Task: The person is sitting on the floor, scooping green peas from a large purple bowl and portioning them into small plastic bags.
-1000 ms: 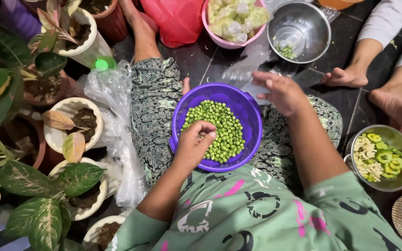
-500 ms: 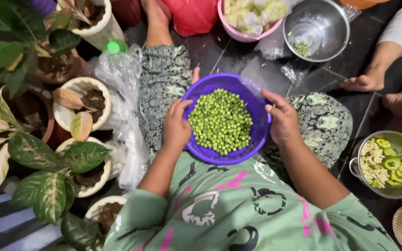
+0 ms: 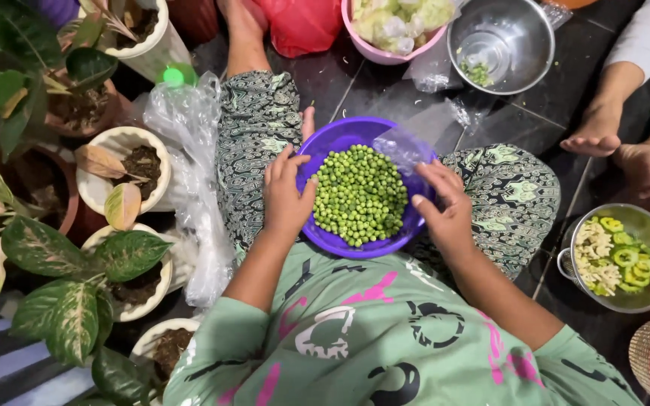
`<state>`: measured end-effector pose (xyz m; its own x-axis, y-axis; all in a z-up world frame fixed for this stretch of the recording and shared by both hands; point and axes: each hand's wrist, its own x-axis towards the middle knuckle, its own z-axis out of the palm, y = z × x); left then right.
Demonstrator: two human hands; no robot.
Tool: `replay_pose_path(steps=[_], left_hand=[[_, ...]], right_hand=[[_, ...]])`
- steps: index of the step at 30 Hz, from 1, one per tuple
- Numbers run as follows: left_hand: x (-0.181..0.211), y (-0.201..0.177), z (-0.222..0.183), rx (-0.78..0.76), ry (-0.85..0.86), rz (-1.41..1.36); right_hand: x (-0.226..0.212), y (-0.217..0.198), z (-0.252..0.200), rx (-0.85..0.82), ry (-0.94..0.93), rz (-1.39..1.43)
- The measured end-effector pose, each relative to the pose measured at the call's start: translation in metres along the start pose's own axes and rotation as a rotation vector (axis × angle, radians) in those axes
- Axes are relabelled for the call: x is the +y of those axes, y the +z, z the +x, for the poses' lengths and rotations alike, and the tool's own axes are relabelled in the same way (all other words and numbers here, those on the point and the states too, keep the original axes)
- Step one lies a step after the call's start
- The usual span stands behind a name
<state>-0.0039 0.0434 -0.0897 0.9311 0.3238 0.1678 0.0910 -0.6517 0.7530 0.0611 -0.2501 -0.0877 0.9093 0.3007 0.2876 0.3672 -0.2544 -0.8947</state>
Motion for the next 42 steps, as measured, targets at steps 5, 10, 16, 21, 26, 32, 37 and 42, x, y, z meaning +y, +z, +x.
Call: replay_pose_path(steps=[5,10,16,21,26,32,37,42], left_hand=[[0.027,0.016,-0.013,-0.056,-0.046,-0.314],[0.028,0.044,-0.017,-0.164,-0.490,-0.979],[0.013,0.015,-0.022,-0.112,-0.360,-1.175],[-0.030,0.011,-0.025,-0.232,-0.211,-1.169],[-0.003,-0.045,-0.019,-0.227,-0.188,-1.002],[-0.015,-0.071,0.003,0.150,-0.368,-1.004],[-0.038,-0.059,0.000,0.170,-0.369,-1.008],[-0.019,-0.067,-0.009,0.097,-0.294,-1.079]], right_hand=[[-0.027,0.014,-0.003,-0.124,-0.167,-0.058],[-0.039,0.034,-0.008,-0.320,-0.326,-0.072],[-0.004,0.029,-0.007,-0.188,-0.028,0.145],[0.002,0.024,0.027,-0.241,0.681,0.714],[-0.033,0.018,0.055,0.137,0.686,0.868],[-0.052,0.025,0.065,-0.485,0.425,0.017],[0.000,0.050,0.056,-0.481,0.371,-0.086],[0.003,0.040,0.066,-0.358,0.861,0.893]])
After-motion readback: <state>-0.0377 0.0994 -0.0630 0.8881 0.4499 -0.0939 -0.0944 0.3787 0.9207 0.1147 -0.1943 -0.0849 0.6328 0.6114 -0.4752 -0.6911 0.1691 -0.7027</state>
